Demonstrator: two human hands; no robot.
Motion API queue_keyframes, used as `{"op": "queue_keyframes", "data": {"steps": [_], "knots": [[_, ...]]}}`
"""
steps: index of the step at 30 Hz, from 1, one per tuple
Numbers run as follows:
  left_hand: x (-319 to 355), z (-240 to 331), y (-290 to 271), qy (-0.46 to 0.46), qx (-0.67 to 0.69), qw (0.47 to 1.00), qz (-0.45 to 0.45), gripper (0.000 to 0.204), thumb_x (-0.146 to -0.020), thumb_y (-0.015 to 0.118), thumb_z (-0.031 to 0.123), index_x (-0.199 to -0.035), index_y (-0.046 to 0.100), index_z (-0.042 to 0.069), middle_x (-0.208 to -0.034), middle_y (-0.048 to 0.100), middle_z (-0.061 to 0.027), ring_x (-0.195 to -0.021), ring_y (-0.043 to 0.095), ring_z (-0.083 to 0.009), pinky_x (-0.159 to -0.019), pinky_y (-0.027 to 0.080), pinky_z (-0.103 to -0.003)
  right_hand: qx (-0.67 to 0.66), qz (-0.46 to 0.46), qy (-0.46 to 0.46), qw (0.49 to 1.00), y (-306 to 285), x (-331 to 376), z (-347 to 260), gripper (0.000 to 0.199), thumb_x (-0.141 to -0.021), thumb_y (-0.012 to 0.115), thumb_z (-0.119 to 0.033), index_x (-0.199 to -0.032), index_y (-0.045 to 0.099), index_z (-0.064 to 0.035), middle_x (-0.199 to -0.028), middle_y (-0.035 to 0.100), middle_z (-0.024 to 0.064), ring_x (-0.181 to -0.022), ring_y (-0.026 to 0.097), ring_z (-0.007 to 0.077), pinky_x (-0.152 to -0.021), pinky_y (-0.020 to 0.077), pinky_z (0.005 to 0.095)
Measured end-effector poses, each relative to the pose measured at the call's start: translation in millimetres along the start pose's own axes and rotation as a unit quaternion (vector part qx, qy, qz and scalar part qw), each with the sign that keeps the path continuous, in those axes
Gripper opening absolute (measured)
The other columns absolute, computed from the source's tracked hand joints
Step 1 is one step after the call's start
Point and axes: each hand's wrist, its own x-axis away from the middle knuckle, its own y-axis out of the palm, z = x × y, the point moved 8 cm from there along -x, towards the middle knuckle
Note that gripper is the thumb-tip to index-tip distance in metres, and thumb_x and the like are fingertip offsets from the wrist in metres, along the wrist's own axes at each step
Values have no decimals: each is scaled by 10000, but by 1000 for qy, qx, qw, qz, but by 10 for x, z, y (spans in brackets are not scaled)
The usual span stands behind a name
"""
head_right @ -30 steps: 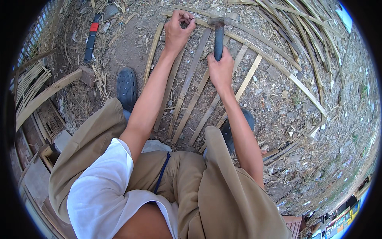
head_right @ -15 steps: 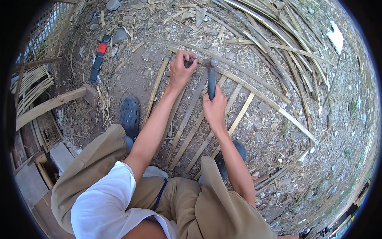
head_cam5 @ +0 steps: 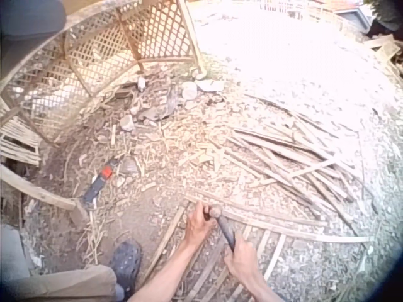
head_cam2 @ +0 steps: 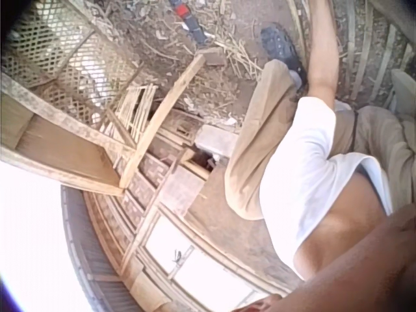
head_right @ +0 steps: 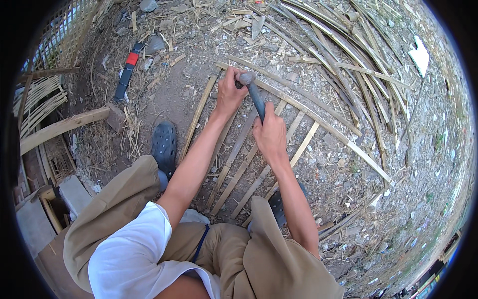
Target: The person constructs a small lattice frame by positioning thin bamboo strips and securing them with a hammer and nails.
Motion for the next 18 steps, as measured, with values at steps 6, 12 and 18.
{"op": "queue_keyframes", "data": {"steps": [6,12,18], "knots": [[-5,-72,11,-30,51,998,7,392,-830,785,-66,-1026,464,44,-1021,774,-166,-870,755,-295,-798,590,-383,0,-26,9,1000,49,-15,-1,199,-976,622,-13,-1117,494,42,-732,635,350,-768,677,594,-683,502,606],[-20,12,7,-31,-9,999,-8,406,-885,831,-30,-1041,463,41,-876,649,-124,-762,681,-290,-711,578,-394,-11,-23,31,999,126,-43,28,209,-968,626,-16,-1113,488,42,-738,627,340,-753,678,582,-685,498,602],[-5,-22,13,-4,43,999,11,405,-897,838,-23,-1023,458,38,-940,697,-145,-800,712,-255,-738,598,-381,-51,10,28,998,16,46,-118,228,-955,626,3,-1129,489,57,-749,649,359,-793,687,606,-686,511,627]]}}
